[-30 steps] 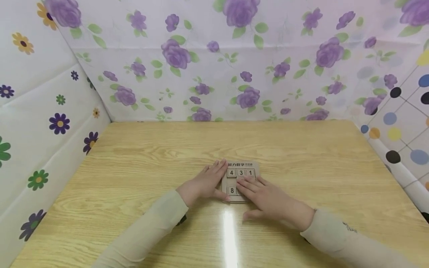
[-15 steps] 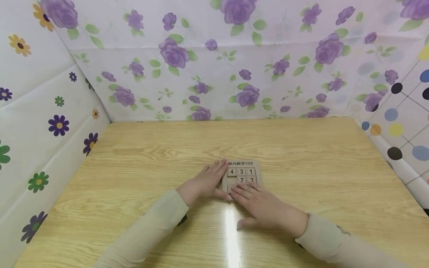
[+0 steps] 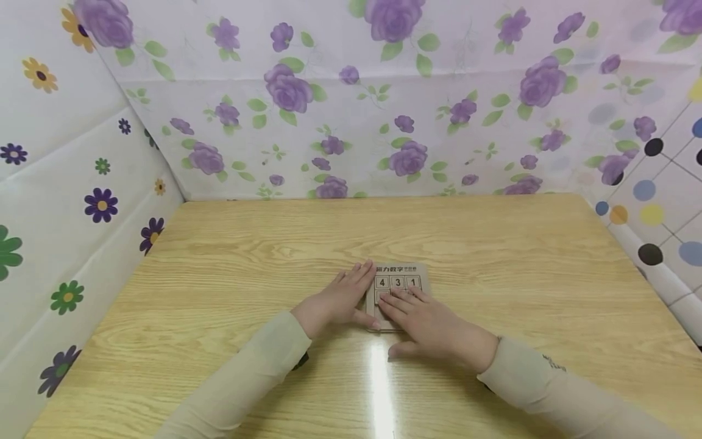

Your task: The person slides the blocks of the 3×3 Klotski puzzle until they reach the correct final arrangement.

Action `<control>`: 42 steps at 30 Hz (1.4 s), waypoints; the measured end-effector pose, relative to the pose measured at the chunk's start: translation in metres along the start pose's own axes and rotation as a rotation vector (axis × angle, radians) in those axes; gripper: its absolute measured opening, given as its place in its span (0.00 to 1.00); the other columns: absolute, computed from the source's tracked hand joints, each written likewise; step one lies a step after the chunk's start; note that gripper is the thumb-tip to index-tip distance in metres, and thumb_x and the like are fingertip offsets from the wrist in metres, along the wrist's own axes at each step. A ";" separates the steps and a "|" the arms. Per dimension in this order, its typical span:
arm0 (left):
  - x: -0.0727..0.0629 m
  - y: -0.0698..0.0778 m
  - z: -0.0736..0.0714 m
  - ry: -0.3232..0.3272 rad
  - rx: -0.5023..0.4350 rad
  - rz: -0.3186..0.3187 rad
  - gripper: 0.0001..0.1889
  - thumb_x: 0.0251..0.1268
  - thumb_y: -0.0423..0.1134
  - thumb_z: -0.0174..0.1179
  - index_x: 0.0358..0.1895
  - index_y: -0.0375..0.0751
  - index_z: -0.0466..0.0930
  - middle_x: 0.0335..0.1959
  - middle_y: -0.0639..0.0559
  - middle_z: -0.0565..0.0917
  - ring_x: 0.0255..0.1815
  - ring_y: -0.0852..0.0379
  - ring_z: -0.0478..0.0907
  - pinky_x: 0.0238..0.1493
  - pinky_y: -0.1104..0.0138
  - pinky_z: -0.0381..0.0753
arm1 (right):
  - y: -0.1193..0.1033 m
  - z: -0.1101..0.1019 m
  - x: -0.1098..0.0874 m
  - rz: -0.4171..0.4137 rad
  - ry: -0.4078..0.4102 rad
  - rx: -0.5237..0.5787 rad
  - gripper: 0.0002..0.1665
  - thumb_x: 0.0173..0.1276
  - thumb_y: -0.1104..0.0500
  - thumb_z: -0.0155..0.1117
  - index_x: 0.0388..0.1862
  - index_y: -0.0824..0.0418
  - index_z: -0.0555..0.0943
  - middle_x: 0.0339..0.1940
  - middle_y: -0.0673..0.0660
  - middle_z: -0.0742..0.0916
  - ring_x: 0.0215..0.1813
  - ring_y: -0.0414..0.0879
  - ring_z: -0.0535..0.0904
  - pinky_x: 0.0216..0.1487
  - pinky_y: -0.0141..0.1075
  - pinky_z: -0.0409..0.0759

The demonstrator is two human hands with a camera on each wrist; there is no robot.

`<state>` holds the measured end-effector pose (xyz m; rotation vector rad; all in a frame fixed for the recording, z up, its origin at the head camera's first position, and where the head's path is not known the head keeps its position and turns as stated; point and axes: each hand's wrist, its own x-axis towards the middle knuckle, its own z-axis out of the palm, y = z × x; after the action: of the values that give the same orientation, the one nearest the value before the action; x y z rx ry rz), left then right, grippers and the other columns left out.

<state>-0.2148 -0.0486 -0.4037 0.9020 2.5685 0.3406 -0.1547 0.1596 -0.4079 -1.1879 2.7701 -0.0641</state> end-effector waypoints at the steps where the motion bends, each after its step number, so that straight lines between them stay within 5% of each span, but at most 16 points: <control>1: 0.000 0.000 0.000 0.002 -0.002 0.001 0.59 0.51 0.64 0.63 0.76 0.36 0.38 0.78 0.44 0.37 0.78 0.45 0.35 0.76 0.49 0.39 | 0.000 -0.001 0.000 -0.001 -0.003 -0.002 0.50 0.64 0.31 0.52 0.73 0.64 0.61 0.75 0.59 0.64 0.76 0.56 0.55 0.76 0.53 0.49; 23: -0.002 0.000 0.001 0.014 -0.002 0.003 0.59 0.49 0.64 0.64 0.76 0.36 0.40 0.78 0.43 0.37 0.78 0.45 0.36 0.76 0.48 0.40 | -0.005 -0.002 -0.034 0.018 0.059 -0.044 0.48 0.63 0.32 0.53 0.68 0.67 0.68 0.71 0.62 0.70 0.74 0.58 0.61 0.73 0.54 0.57; 42: 0.001 -0.002 0.003 0.013 0.017 -0.012 0.59 0.50 0.66 0.62 0.76 0.38 0.39 0.78 0.46 0.37 0.78 0.46 0.35 0.77 0.50 0.39 | -0.017 -0.004 -0.013 0.001 0.039 -0.061 0.48 0.63 0.31 0.51 0.68 0.65 0.68 0.71 0.60 0.70 0.73 0.56 0.62 0.74 0.53 0.56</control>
<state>-0.2154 -0.0494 -0.4073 0.8931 2.5910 0.3232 -0.1340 0.1573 -0.4009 -1.2124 2.8256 -0.0024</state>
